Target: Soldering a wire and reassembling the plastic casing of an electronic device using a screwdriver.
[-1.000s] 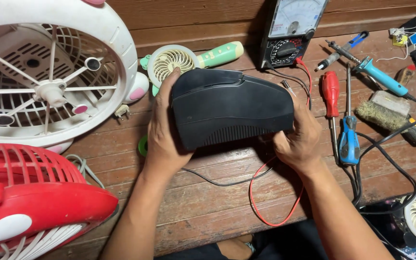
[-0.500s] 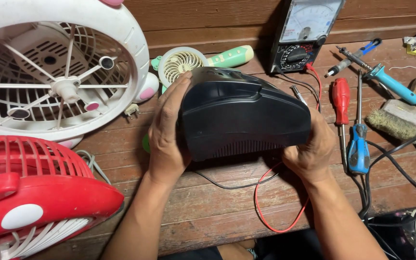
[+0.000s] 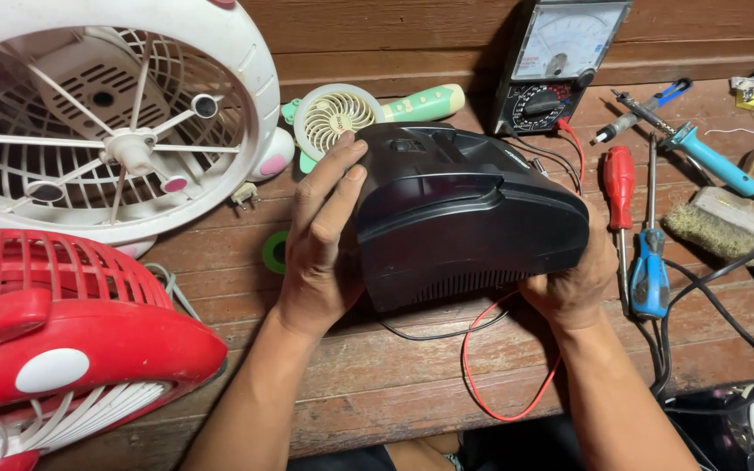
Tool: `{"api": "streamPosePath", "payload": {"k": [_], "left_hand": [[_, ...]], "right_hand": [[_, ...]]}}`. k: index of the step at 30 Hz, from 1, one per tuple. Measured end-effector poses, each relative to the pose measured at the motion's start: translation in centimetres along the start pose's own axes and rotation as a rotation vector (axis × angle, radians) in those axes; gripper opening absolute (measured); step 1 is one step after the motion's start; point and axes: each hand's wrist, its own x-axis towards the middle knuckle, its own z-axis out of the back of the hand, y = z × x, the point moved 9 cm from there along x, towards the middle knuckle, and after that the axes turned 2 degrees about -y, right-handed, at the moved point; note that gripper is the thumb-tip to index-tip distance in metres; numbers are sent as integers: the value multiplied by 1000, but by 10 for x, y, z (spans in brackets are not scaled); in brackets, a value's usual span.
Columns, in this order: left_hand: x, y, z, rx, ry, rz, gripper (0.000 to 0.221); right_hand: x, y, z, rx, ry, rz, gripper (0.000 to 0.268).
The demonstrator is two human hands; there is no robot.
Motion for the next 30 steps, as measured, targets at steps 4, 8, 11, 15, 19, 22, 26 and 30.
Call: {"api": "streamPosePath", "payload": {"k": [4, 8, 11, 15, 19, 22, 26, 30], "left_hand": [[8, -6, 4, -93, 30, 7, 62], [3, -6, -1, -187, 182, -23, 46], [5, -10, 3, -164, 219, -24, 48], [8, -18, 2, -176, 284, 12, 46], [11, -23, 2, -185, 297, 12, 40], [14, -24, 2, -185, 276, 49, 40], [19, -29, 4, -118, 280, 43, 40], [22, -40, 7, -79, 296, -38, 29]], "right_hand": [[10, 11, 5, 13, 20, 16, 41], [34, 46, 3, 162, 138, 139, 59], [36, 50, 2, 154, 150, 169, 57], [36, 52, 4, 174, 150, 159, 61], [35, 52, 5, 136, 141, 154, 46], [28, 45, 3, 87, 164, 134, 47], [17, 25, -8, 102, 295, -29, 57], [7, 4, -19, 117, 455, -236, 73]]}}
